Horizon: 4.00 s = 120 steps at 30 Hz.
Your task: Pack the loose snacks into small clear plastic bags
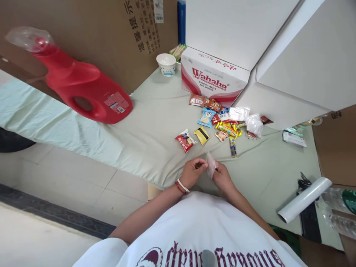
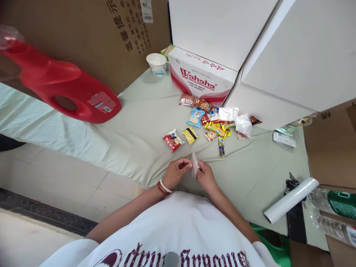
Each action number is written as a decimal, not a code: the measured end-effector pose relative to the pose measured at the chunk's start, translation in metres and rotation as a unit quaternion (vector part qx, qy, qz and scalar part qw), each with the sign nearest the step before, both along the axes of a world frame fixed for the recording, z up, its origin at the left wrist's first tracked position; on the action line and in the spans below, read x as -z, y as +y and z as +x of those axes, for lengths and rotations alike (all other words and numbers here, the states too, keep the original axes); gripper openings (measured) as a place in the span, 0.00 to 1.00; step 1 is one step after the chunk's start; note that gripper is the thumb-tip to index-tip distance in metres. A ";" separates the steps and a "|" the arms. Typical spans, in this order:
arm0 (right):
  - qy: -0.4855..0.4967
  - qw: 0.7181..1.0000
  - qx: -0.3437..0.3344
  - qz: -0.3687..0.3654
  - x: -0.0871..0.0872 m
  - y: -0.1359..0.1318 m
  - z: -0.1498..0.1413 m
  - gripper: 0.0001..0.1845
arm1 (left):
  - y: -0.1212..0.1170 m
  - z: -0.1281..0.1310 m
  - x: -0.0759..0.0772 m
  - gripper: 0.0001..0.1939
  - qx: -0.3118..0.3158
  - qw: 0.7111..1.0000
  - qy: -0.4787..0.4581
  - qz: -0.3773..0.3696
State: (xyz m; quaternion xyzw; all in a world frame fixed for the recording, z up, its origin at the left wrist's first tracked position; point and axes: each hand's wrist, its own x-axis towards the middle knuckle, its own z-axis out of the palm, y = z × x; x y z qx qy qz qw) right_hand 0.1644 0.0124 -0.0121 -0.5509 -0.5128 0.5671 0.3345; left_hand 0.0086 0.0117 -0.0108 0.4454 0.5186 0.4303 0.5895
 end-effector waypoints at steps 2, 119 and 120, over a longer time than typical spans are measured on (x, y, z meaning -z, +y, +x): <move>-0.005 1.000 0.017 -0.015 -0.002 0.001 0.003 0.10 | -0.001 0.000 -0.002 0.14 0.003 1.000 0.018 0.024; -0.199 0.980 -0.017 -0.006 -0.035 -0.068 0.110 0.31 | -0.008 -0.003 -0.012 0.18 -0.070 0.969 -0.207 -0.113; -0.214 0.976 -0.044 0.007 -0.037 -0.062 0.108 0.30 | -0.010 -0.001 -0.013 0.18 -0.056 0.970 -0.207 -0.111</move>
